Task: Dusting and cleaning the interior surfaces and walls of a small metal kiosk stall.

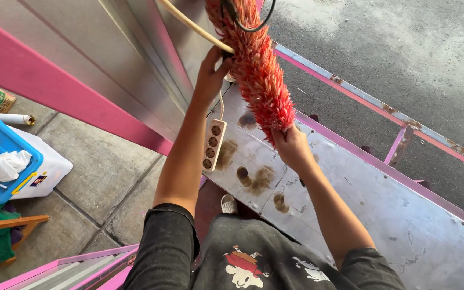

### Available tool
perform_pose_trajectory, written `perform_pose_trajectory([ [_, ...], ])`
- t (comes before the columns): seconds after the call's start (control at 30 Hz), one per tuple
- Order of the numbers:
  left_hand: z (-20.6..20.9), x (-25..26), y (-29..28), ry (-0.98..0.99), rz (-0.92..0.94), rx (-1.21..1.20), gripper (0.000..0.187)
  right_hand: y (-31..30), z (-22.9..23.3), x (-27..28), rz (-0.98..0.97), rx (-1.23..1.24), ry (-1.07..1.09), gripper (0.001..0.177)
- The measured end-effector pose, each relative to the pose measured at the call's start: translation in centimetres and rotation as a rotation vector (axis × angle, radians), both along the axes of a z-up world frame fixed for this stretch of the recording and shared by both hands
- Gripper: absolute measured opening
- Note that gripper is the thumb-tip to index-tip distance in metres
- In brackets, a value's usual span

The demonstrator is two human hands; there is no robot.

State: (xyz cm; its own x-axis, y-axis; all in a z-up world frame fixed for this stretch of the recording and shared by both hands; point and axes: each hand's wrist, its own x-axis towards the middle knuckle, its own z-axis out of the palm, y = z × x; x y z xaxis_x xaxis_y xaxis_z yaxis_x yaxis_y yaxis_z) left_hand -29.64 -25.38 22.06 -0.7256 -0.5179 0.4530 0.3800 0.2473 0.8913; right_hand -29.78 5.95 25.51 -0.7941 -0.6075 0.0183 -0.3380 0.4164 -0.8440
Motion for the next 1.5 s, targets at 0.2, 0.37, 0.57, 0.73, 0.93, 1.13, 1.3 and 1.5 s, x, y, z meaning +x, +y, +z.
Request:
perform_pose_trajectory([
  [0.2,0.7,0.0,0.5,-0.066,0.160,-0.063,0.034,5.5,-1.5,3.1,0.077,0.155,-0.005,0.027],
  [0.37,0.3,-0.3,-1.1,-0.045,0.249,0.066,0.036,10.0,-4.5,2.4,-0.037,0.307,-0.093,0.026],
  [0.57,1.5,0.7,0.3,-0.186,0.270,-0.152,0.038,7.9,-0.7,2.1,-0.004,0.042,-0.002,0.021],
  [0.73,3.9,2.4,0.0,0.012,0.308,-0.524,0.038,8.1,-0.7,-0.9,0.068,0.172,0.292,0.027],
  [0.93,2.9,3.4,-0.3,-0.037,0.156,-0.307,0.035,8.1,-3.0,-2.0,0.082,0.231,0.238,0.025],
  [1.13,4.1,3.9,-0.4,-0.137,0.188,-0.009,0.030,9.0,-6.9,-1.4,-0.093,0.112,0.039,0.024],
  [1.3,4.5,4.4,0.2,-0.129,0.369,-0.272,0.042,9.8,-7.9,-0.6,-0.218,-0.012,0.134,0.022],
  [1.5,11.3,3.4,3.4,0.169,0.233,-0.052,0.048,2.6,5.4,-3.4,-0.143,-0.260,0.346,0.018],
])
